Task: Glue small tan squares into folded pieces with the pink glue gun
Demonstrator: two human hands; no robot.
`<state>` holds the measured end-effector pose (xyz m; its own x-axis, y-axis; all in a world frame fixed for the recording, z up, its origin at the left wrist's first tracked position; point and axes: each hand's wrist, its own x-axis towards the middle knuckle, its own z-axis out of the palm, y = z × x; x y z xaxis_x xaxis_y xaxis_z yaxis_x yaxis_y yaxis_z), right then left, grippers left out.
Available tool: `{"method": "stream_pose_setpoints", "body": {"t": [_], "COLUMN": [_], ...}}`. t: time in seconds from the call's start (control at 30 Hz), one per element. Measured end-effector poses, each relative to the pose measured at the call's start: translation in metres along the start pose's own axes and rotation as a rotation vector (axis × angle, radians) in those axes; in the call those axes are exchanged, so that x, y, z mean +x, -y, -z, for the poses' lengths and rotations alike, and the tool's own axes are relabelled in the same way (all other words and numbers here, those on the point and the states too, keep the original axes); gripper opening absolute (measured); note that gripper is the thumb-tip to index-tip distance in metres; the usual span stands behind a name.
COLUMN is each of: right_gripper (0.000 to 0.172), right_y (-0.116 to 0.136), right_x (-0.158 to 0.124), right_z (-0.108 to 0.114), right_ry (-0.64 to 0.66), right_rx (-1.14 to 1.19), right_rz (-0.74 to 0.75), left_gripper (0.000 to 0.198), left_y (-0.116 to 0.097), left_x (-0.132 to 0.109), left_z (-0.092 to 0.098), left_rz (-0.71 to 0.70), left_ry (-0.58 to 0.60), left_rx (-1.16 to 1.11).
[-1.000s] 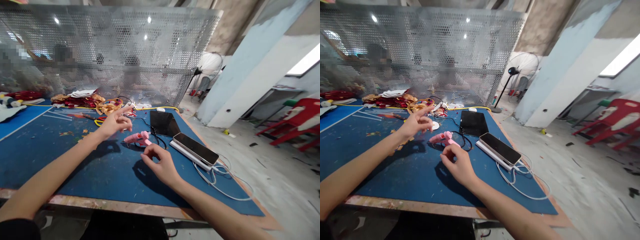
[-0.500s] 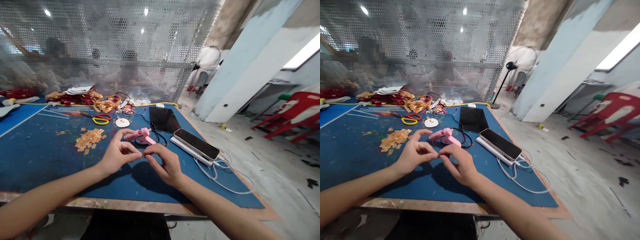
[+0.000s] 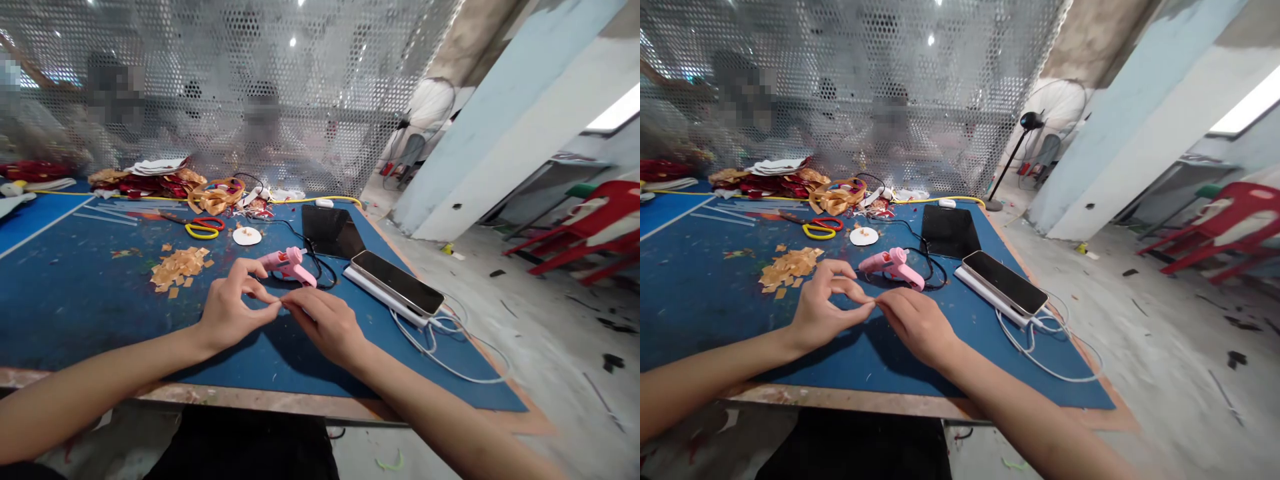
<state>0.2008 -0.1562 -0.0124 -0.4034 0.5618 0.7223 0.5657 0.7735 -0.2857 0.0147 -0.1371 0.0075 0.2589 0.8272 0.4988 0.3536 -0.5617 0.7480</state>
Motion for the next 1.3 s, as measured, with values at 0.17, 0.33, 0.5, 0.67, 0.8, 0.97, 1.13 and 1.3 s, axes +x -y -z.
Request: {"method": "stream_pose_setpoints", "body": {"t": [0.17, 0.33, 0.5, 0.67, 0.8, 0.97, 1.13, 1.3], "right_gripper": [0.016, 0.014, 0.011, 0.013, 0.014, 0.01, 0.011, 0.011], "right_y": [-0.001, -0.003, -0.001, 0.003, 0.003, 0.001, 0.0, 0.004], "right_x": [0.003, 0.004, 0.004, 0.004, 0.005, 0.008, 0.007, 0.005], "right_z": [-0.001, 0.001, 0.005, -0.002, -0.004, -0.004, -0.001, -0.003], "right_ry": [0.011, -0.092, -0.058, 0.018, 0.028, -0.015, -0.077, -0.056], "right_rx": [-0.076, -0.053, 0.149, 0.207, 0.166, 0.118, 0.19, 0.239], "right_rz": [-0.018, -0.165, -0.301, -0.293, -0.281, -0.281, -0.375, -0.314], "left_gripper": [0.042, 0.042, 0.042, 0.04, 0.039, 0.044, 0.048, 0.051], "left_y": [0.0, 0.0, 0.004, 0.006, 0.006, 0.006, 0.007, 0.013], "left_x": [0.003, 0.005, 0.006, 0.004, 0.004, 0.007, 0.012, 0.013], "left_z": [-0.002, -0.003, -0.004, -0.004, -0.004, -0.003, -0.005, -0.007], "left_rz": [-0.003, 0.079, 0.168, 0.147, 0.137, 0.212, 0.339, 0.413], "left_ry": [0.045, 0.043, 0.037, 0.02, 0.025, 0.082, 0.198, 0.227], "left_rx": [0.038, -0.082, -0.156, -0.145, -0.134, -0.302, -0.642, -0.722]}}
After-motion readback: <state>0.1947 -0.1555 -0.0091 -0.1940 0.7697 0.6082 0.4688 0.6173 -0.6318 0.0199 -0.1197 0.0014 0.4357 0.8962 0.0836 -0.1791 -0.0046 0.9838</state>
